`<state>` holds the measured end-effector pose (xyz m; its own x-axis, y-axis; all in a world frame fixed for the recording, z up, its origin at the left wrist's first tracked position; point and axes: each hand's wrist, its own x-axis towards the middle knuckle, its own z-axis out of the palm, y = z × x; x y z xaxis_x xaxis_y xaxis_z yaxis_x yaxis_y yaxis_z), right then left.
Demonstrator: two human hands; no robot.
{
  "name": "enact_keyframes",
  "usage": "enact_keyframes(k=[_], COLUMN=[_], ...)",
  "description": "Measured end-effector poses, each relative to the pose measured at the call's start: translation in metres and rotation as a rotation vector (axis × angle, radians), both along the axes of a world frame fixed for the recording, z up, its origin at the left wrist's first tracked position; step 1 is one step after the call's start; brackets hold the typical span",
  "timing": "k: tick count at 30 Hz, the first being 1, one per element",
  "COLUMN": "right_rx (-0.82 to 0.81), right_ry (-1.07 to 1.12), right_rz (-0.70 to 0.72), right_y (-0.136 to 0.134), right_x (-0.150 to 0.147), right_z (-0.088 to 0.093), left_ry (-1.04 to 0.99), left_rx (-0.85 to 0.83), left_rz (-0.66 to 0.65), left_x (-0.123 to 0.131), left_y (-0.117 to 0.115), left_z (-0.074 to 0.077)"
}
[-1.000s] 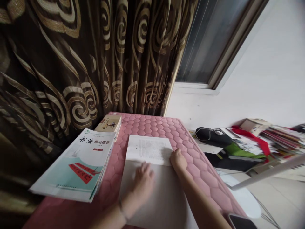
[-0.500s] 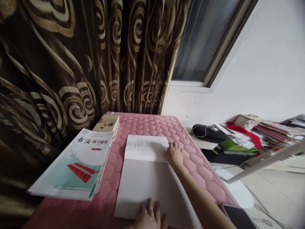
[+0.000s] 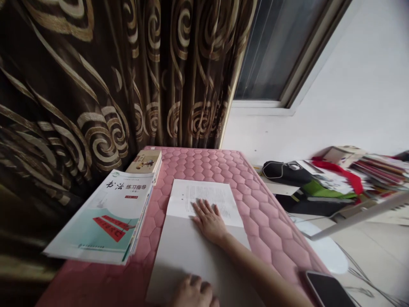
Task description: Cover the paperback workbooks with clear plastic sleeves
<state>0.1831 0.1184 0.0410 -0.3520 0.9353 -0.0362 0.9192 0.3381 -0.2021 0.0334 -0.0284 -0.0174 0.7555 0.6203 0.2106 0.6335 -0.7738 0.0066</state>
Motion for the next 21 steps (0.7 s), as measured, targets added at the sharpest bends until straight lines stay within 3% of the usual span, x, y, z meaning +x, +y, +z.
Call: enact_keyframes(k=[1,4,6,10,16,21], right_rx=[-0.001,-0.008,-0.003,0.004,-0.006,-0.010], right_ry=[-0.001,-0.002,-0.007,-0.013,-0.054,-0.070], right_rz=[0.003,0.010,-0.033,-0.172,-0.311,-0.321], right_y=[0.000,0.000,-0.001,-0.002,0.003,0.004], right_x=[0.000,-0.002,-0.004,0.004,0.051,0.062], right_z=[0.001,0.004,0.005,0.004,-0.006,-0.009], left_ry=[-0.031,-0.062,-0.055,-0.062,-0.042,-0.102], left_rx=[-0.003,0.024,-0.020,-0.055,-0.030,0.051], left_rz=[-0.010,0.271,0.363,0.530,0.670,0.782], left_x=[0.000,-0.001,-0.003,-0.008,-0.011,-0.003], left_y=[0.015,0.074,0.109,0.137,0.135,0.137], left_z=[0.014,0.053,0.065,0.058,0.051,0.047])
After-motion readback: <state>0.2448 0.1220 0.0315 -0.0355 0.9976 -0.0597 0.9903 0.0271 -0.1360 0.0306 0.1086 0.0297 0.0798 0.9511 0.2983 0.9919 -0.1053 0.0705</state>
